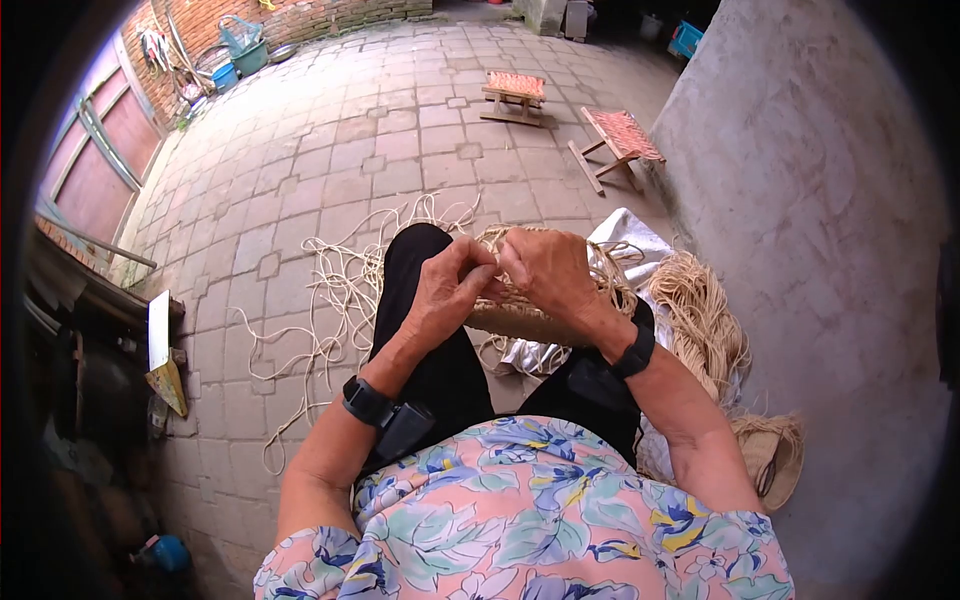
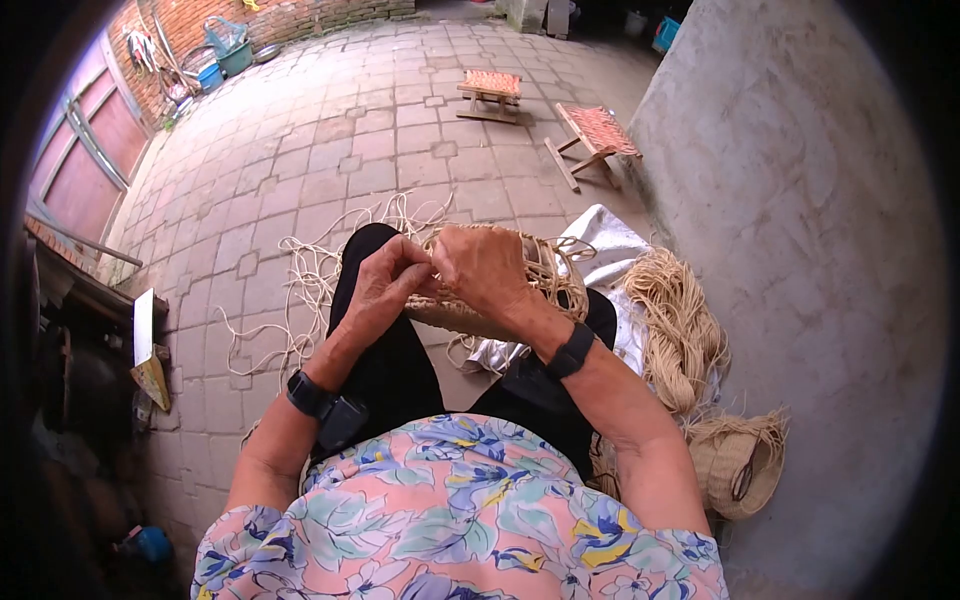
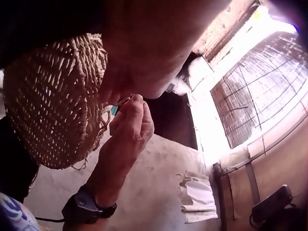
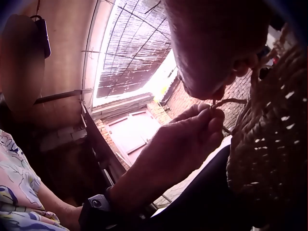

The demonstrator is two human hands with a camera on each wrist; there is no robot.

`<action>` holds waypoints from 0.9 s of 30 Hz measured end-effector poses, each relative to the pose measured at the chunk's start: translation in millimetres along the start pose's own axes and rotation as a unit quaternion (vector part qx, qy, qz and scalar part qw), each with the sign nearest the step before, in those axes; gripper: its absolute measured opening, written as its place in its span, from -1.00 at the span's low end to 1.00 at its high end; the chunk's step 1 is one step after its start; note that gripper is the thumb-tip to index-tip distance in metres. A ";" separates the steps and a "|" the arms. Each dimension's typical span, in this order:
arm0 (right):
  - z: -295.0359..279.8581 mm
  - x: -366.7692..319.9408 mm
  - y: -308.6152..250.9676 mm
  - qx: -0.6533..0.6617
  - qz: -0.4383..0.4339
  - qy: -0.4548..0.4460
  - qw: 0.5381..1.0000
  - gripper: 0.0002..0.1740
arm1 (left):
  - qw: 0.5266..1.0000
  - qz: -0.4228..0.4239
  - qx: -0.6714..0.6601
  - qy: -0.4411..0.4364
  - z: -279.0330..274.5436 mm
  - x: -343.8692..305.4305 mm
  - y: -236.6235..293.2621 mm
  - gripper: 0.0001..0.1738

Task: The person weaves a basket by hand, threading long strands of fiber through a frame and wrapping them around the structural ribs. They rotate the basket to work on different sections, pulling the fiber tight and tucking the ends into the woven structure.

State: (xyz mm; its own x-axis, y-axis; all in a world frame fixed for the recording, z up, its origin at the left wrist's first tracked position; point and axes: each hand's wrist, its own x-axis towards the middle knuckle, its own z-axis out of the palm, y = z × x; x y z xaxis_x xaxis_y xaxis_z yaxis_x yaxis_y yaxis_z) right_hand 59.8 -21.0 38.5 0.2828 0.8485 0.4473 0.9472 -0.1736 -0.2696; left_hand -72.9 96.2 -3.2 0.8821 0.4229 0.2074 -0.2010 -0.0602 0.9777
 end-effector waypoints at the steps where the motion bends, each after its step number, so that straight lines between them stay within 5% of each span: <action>1: 1.5 -1.8 -0.3 0.001 0.000 0.000 1.000 -0.72 | 1.000 -0.001 0.001 0.000 1.2 -1.4 1.4 -0.86; 6: 2.2 0.5 -1.3 0.052 -0.027 0.041 0.997 -0.76 | 0.994 -0.109 0.008 -0.020 -5.6 7.8 9.9 -0.73; 10: -21.5 -2.2 -5.0 0.137 0.036 0.032 0.989 -0.79 | 0.994 -0.095 -0.056 0.012 -3.1 4.4 7.9 -0.81; 13: -21.6 -8.8 3.5 0.108 -0.015 -0.012 0.994 -0.84 | 0.992 -0.094 -0.069 0.039 1.4 1.0 6.5 -0.84; 20: -11.1 -16.2 1.7 0.044 -0.058 0.038 0.997 -0.89 | 0.992 -0.060 0.028 0.107 9.3 3.7 8.3 -0.89; 23: -11.2 -18.1 1.0 0.035 -0.062 0.046 0.996 -0.88 | 0.970 0.018 0.233 0.069 3.6 5.2 14.4 -0.88; 27: -6.7 -18.4 6.0 0.052 -0.054 0.045 0.996 -0.90 | 0.965 -0.070 0.250 -0.047 -7.6 10.8 28.3 -0.87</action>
State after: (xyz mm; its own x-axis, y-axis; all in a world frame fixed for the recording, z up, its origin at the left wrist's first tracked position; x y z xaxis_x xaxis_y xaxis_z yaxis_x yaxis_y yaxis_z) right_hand 61.3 -41.0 34.4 0.1962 0.8107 0.5516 0.9534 -0.0263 -0.3005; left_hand -72.3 106.0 26.5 0.9254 0.3755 0.0506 0.1326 -0.4463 0.8850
